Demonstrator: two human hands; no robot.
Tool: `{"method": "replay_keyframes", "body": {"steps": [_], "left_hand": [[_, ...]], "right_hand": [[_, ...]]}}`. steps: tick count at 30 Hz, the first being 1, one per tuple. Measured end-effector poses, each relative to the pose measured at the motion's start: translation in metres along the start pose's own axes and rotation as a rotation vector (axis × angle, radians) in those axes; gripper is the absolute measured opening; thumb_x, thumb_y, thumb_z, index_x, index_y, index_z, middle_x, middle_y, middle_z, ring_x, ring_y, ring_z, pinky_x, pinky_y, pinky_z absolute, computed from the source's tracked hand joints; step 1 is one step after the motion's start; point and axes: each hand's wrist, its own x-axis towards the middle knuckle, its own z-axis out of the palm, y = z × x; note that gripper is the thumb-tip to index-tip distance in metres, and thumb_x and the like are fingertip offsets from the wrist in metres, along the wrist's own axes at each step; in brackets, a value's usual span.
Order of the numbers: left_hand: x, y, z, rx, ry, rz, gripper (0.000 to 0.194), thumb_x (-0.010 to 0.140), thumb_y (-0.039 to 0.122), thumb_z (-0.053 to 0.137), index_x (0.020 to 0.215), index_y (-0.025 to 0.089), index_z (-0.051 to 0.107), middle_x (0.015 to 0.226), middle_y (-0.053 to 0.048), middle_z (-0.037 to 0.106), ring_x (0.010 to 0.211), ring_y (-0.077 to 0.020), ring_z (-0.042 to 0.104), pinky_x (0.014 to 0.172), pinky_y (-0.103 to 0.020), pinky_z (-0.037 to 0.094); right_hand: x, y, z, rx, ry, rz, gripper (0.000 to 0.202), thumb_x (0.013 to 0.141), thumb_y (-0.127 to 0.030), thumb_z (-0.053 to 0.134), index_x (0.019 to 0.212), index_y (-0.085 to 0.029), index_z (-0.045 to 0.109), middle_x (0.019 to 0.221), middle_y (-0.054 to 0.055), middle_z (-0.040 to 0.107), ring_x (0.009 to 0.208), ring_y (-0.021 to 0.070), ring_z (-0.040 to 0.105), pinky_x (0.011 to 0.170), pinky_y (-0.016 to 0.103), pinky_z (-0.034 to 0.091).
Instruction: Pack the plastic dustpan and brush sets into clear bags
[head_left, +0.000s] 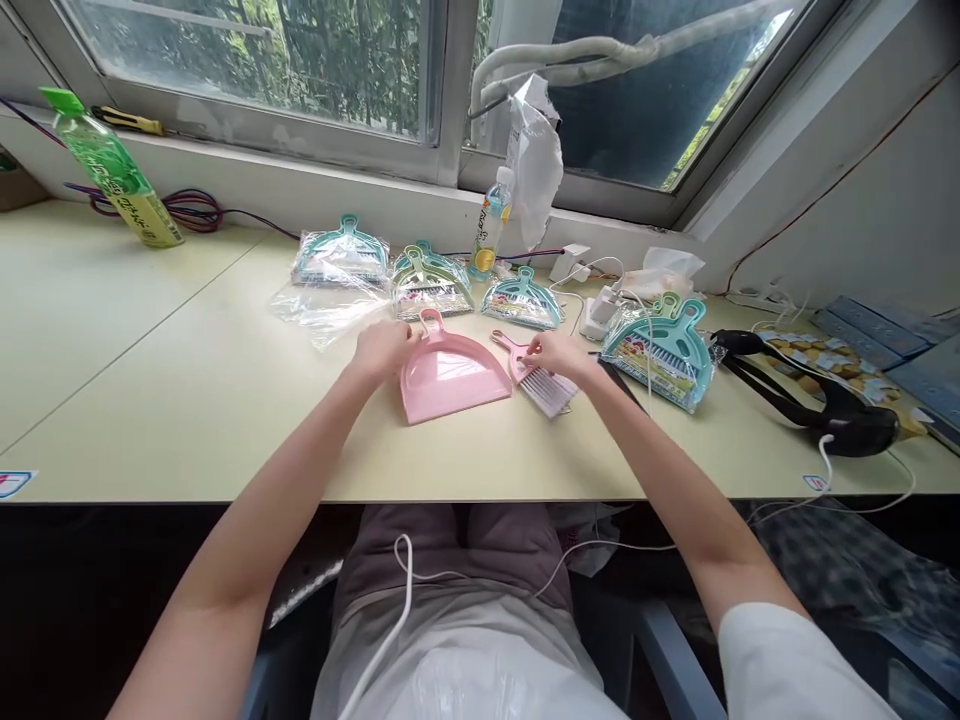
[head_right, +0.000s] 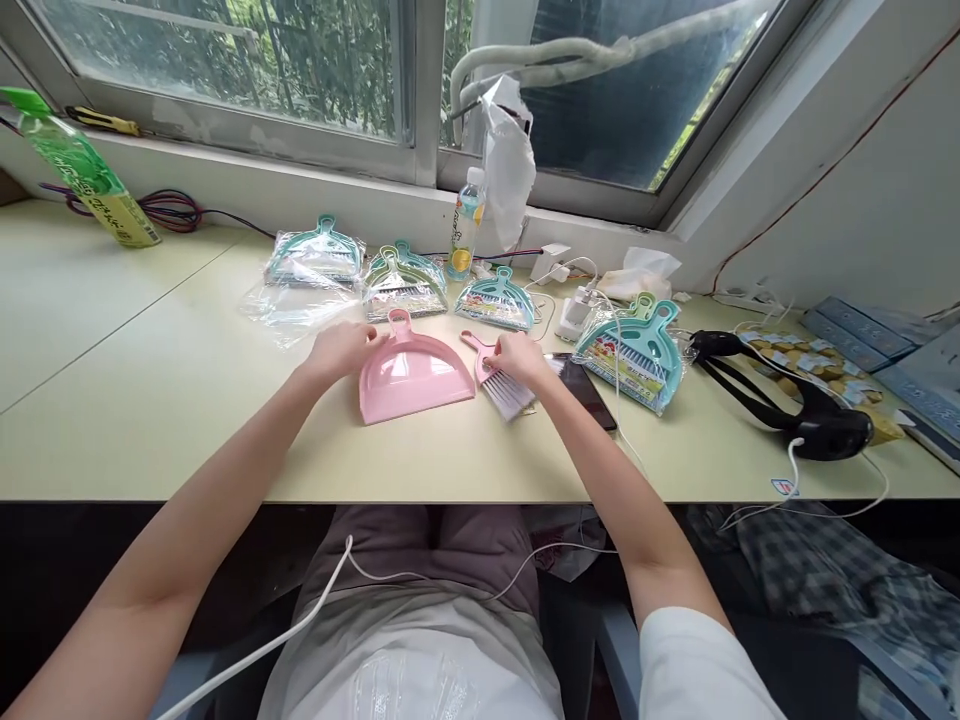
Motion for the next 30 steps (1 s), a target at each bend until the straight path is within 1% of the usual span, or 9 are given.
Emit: {"method": "replay_keyframes", "body": {"steps": [5, 10, 12, 15, 17, 20, 23, 25, 30], "left_hand": [[0.002, -0.003, 0.003, 0.06, -0.043, 0.024, 0.048, 0.086, 0.057, 0.044, 0.082, 0.019, 0.072, 0.089, -0.014, 0.07, 0.089, -0.0312, 0.065, 0.073, -0.035, 0.045], [0.002, -0.004, 0.005, 0.004, 0.007, 0.052, 0.043, 0.085, 0.052, 0.048, 0.069, 0.019, 0.07, 0.078, -0.012, 0.069, 0.08, -0.0294, 0.066, 0.067, -0.033, 0.043], [-0.001, -0.002, 0.003, -0.114, -0.135, 0.11, 0.044, 0.085, 0.051, 0.05, 0.06, 0.019, 0.066, 0.07, -0.01, 0.068, 0.069, -0.0248, 0.065, 0.063, -0.031, 0.042], [-0.002, -0.003, 0.001, -0.368, -0.381, 0.291, 0.046, 0.085, 0.054, 0.051, 0.059, 0.019, 0.064, 0.064, -0.006, 0.066, 0.057, -0.0175, 0.06, 0.058, -0.028, 0.041], [0.0, -0.007, 0.001, -0.411, -0.236, 0.361, 0.041, 0.083, 0.053, 0.056, 0.061, 0.019, 0.063, 0.062, -0.005, 0.064, 0.057, -0.0157, 0.057, 0.058, -0.027, 0.041], [0.006, -0.014, 0.004, -0.3, 0.179, 0.364, 0.026, 0.077, 0.044, 0.067, 0.07, 0.019, 0.064, 0.069, -0.003, 0.064, 0.068, -0.018, 0.059, 0.064, -0.029, 0.043], [0.011, -0.02, 0.005, -0.247, 0.362, 0.455, 0.029, 0.075, 0.04, 0.071, 0.096, 0.021, 0.065, 0.098, -0.007, 0.068, 0.097, -0.0245, 0.061, 0.082, -0.034, 0.047], [0.011, -0.021, 0.006, -0.277, 0.329, 0.555, 0.043, 0.075, 0.039, 0.072, 0.113, 0.022, 0.061, 0.115, -0.008, 0.065, 0.109, -0.0256, 0.059, 0.091, -0.037, 0.047], [0.005, -0.015, 0.011, -0.347, 0.045, 0.637, 0.069, 0.07, 0.045, 0.078, 0.131, 0.024, 0.053, 0.123, -0.009, 0.065, 0.1, -0.0234, 0.065, 0.083, -0.033, 0.051]], "right_hand": [[0.008, -0.006, 0.017, -0.083, 0.118, -0.022, 0.023, 0.078, -0.037, 0.069, 0.088, -0.016, 0.074, 0.092, 0.01, 0.073, 0.091, 0.0233, 0.066, 0.065, 0.026, 0.04], [0.003, 0.0, -0.022, 0.058, 0.221, -0.07, 0.019, 0.079, -0.031, 0.067, 0.084, -0.014, 0.073, 0.079, 0.006, 0.07, 0.077, 0.0165, 0.062, 0.062, 0.023, 0.04], [-0.002, -0.005, -0.045, 0.116, 0.237, -0.094, 0.024, 0.079, -0.036, 0.068, 0.086, -0.014, 0.073, 0.077, 0.005, 0.068, 0.069, 0.0141, 0.06, 0.06, 0.023, 0.04], [-0.008, -0.025, -0.067, 0.119, 0.066, -0.175, 0.023, 0.077, -0.036, 0.073, 0.084, -0.014, 0.073, 0.066, 0.003, 0.064, 0.058, 0.012, 0.056, 0.055, 0.024, 0.039], [-0.009, -0.044, -0.064, 0.05, -0.028, -0.252, 0.017, 0.076, -0.031, 0.075, 0.079, -0.014, 0.073, 0.064, 0.003, 0.063, 0.058, 0.0122, 0.056, 0.054, 0.024, 0.038], [-0.007, -0.071, -0.04, -0.081, -0.087, -0.342, 0.009, 0.073, -0.023, 0.074, 0.073, -0.015, 0.072, 0.069, 0.005, 0.066, 0.064, 0.0142, 0.058, 0.054, 0.024, 0.035], [-0.006, -0.087, -0.015, -0.107, -0.068, -0.344, 0.011, 0.072, -0.026, 0.074, 0.073, -0.015, 0.072, 0.073, 0.006, 0.068, 0.068, 0.0165, 0.06, 0.054, 0.025, 0.033], [-0.005, -0.09, -0.005, -0.062, -0.021, -0.339, 0.014, 0.074, -0.03, 0.073, 0.075, -0.016, 0.072, 0.076, 0.006, 0.069, 0.069, 0.0165, 0.06, 0.054, 0.025, 0.032], [-0.002, -0.081, 0.004, 0.048, 0.006, -0.382, 0.015, 0.077, -0.03, 0.071, 0.086, -0.018, 0.072, 0.086, 0.005, 0.071, 0.075, 0.0147, 0.061, 0.059, 0.022, 0.035]]}}
